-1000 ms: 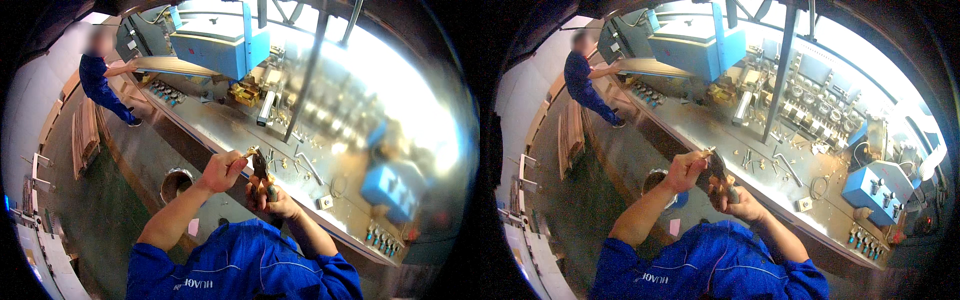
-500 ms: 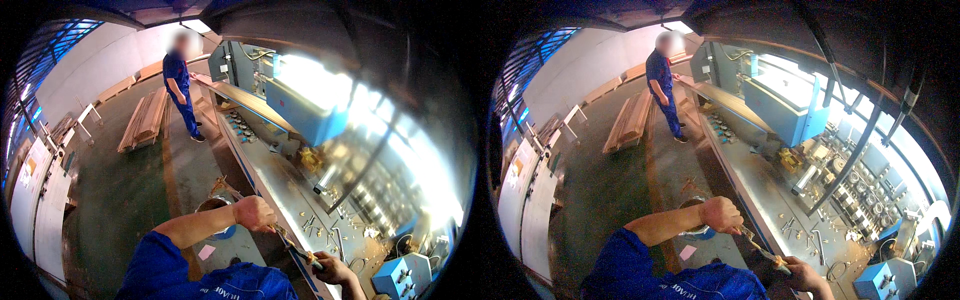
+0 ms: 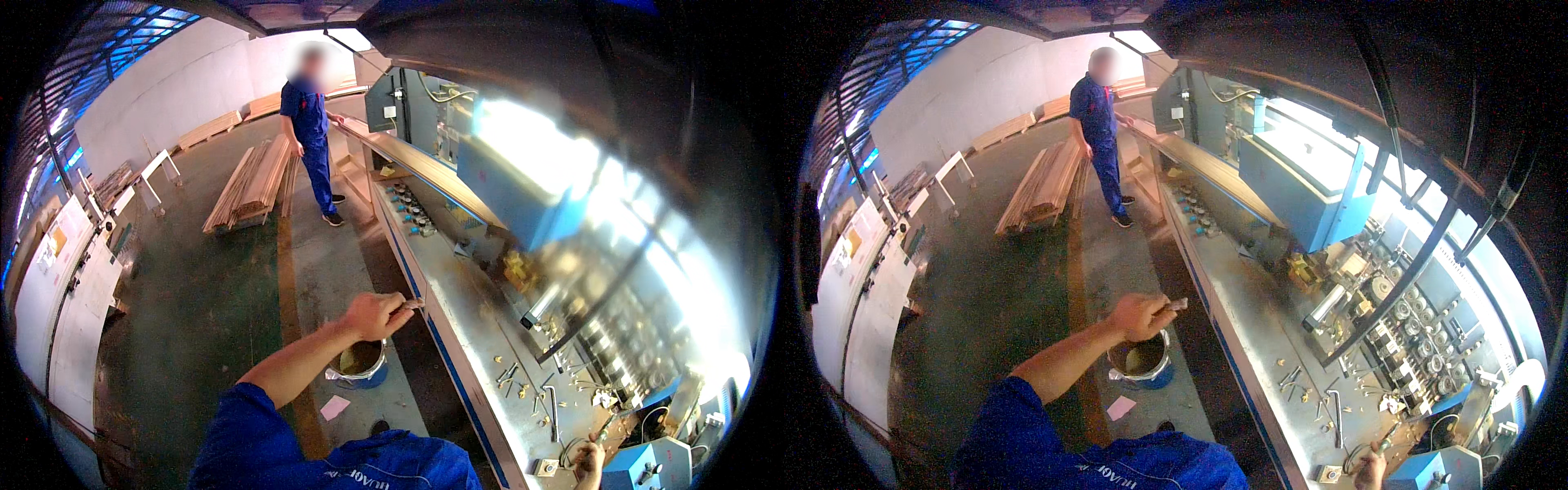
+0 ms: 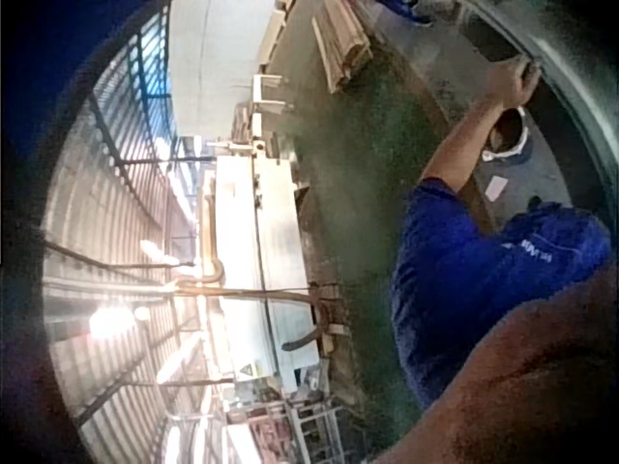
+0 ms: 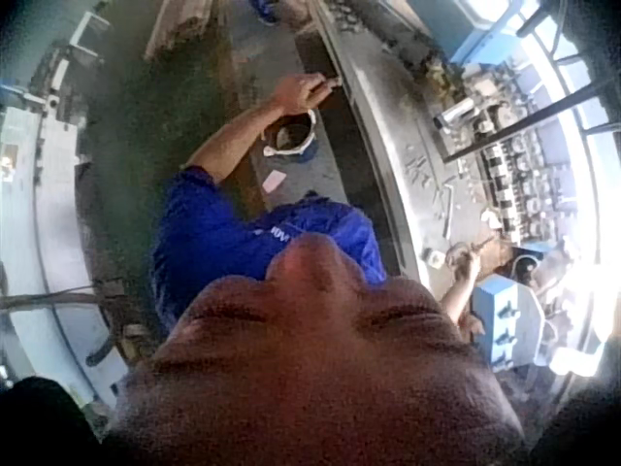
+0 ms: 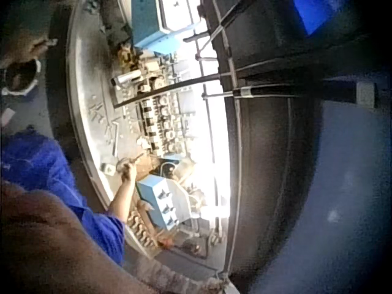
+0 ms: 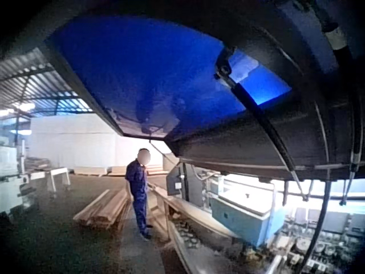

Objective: The person moves a wooden plank onto a stack and then uses pliers and a hand tool to adjust a metal component on a small wooden block at a workstation.

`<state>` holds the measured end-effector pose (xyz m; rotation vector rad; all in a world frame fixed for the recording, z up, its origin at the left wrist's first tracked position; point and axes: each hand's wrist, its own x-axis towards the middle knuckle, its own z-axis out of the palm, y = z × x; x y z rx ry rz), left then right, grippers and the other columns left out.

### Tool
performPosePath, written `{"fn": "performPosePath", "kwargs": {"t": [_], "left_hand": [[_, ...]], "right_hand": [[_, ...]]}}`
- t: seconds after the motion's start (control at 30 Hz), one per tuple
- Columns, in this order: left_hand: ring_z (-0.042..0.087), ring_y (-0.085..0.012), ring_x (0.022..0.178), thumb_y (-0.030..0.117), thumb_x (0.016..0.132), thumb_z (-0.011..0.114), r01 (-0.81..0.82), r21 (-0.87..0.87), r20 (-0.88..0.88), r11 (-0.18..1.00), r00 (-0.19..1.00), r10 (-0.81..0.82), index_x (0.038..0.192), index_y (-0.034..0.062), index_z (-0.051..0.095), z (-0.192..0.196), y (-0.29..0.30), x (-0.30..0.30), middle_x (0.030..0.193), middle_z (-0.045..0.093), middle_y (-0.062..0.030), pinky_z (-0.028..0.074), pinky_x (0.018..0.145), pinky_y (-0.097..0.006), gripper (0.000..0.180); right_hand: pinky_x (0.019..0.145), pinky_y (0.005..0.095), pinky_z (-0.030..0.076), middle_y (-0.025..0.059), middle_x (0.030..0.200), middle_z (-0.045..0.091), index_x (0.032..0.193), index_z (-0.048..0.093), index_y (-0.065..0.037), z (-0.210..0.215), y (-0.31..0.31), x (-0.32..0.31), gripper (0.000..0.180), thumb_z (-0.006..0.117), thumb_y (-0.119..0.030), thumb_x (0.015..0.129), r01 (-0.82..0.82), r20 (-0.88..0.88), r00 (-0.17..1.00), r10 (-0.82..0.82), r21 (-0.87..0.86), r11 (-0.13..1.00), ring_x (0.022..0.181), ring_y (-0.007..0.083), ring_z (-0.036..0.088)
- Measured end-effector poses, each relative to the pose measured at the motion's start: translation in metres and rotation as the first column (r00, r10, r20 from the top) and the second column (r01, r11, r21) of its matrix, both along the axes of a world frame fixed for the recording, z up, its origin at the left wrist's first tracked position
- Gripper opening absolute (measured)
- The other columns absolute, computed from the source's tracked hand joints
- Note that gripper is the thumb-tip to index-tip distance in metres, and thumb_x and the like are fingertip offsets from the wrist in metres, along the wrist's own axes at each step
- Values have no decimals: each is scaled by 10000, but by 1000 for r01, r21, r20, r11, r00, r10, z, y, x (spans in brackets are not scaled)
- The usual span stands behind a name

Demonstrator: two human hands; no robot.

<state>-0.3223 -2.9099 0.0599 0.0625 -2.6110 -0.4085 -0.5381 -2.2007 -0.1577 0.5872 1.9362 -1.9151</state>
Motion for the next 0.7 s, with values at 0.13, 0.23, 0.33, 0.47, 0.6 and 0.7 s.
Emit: {"fn": "performPosePath", "kwargs": {"t": [0.13,0.23,0.33,0.47,0.6,0.7], "left_hand": [[688,-367,717,385,983,601,-73,175,69,982,996,62,937,91,613,-1,37,-12,795,683,-141,534,618,-456,298],[713,-318,745,370,987,613,-156,265,249,951,965,89,977,80,648,3,66,-32,807,698,-143,552,639,-421,292],[699,-194,716,308,965,677,-54,378,150,924,989,-3,957,73,639,11,93,-48,780,684,-131,531,611,-332,239],[444,-60,627,147,894,762,187,556,25,810,970,-241,1089,71,680,13,155,-28,678,483,43,422,586,-244,224],[443,-35,650,139,852,815,188,680,121,708,924,-362,1257,91,642,19,185,-31,700,508,71,425,624,-211,443],[475,-34,685,123,853,810,276,779,59,563,862,-504,1208,82,661,17,197,-37,744,556,65,443,657,-217,388]], "right_hand": [[386,274,345,34,694,535,1344,568,-43,-2,-63,39,568,549,-2,778,-123,24,992,121,184,975,409,120,427],[622,258,394,14,882,597,1382,564,-56,21,-126,73,500,581,-73,882,-315,-129,941,313,4,949,705,100,520],[916,297,444,39,1200,591,1459,483,-32,66,-169,86,692,616,-76,781,-573,-126,816,564,-52,818,1043,158,545],[924,253,426,-25,1067,524,1479,477,-83,121,-214,132,742,652,-32,760,-777,-356,629,692,-255,575,1021,110,504],[998,259,400,11,1267,548,1515,431,-96,149,-243,148,794,674,-35,761,-845,-426,533,731,-237,479,1137,126,491],[1023,278,394,30,1332,543,1517,428,-102,158,-243,150,793,676,-19,768,-904,-422,423,802,-130,408,1172,141,486]]}}
